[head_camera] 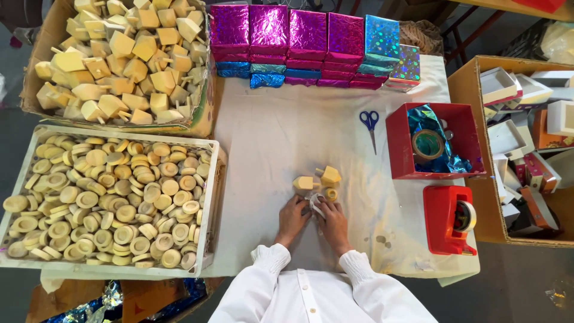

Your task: The person wipes wooden dreidels with a white cloth and places them into a small square box on a table.

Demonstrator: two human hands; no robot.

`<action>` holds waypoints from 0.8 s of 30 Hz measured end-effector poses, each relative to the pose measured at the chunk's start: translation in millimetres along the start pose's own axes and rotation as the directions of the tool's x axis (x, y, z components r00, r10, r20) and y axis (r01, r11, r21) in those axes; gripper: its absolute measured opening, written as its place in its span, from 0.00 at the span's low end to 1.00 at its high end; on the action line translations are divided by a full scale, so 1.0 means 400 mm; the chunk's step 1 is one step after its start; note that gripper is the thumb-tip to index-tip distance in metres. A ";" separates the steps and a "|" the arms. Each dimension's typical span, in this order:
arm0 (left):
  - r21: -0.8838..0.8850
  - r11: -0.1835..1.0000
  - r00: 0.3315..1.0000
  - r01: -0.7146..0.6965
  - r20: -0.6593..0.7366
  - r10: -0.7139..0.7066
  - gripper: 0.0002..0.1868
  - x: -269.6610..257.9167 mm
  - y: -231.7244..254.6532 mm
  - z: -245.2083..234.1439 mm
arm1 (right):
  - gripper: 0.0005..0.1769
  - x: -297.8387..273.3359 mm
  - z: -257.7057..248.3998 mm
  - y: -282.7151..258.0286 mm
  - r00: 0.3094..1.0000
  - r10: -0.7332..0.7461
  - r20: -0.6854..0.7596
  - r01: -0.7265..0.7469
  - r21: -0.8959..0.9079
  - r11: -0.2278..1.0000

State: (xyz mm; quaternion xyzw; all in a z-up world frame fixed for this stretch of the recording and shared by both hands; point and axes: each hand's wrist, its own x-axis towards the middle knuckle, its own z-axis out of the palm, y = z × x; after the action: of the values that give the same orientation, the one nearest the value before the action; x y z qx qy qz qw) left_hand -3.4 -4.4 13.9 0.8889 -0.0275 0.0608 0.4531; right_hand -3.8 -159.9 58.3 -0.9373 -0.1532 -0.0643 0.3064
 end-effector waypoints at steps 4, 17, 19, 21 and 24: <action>-0.007 1.000 1.000 -0.008 0.021 0.008 0.16 0.006 0.009 -0.005 | 0.20 0.003 0.026 0.059 0.999 -0.014 -0.043 0.014 -0.003 1.000; 0.007 1.000 1.000 0.007 -0.024 -0.007 0.16 0.001 -0.002 0.010 | 0.17 -0.006 0.034 0.022 0.980 0.162 -0.119 -0.150 0.100 0.984; -0.001 1.000 1.000 0.029 0.002 -0.029 0.16 0.000 0.006 0.003 | 0.16 -0.010 0.036 0.025 0.969 0.202 -0.141 -0.188 0.104 0.977; 0.030 0.999 0.999 -0.029 -0.031 0.030 0.20 0.009 0.023 -0.012 | 0.14 -0.004 0.037 0.037 0.974 0.191 -0.124 -0.177 0.120 0.977; 0.041 0.999 0.999 0.013 -0.044 -0.011 0.21 0.003 0.014 0.012 | 0.13 -0.004 0.048 0.053 0.970 0.172 -0.170 -0.145 0.164 0.976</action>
State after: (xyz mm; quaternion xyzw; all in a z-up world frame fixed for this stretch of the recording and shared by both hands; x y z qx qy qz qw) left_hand -2.6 -11.6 15.9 0.8967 -0.0111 0.0779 0.4356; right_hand 2.1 -165.3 30.8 -0.9109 -0.0532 -0.1138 0.3932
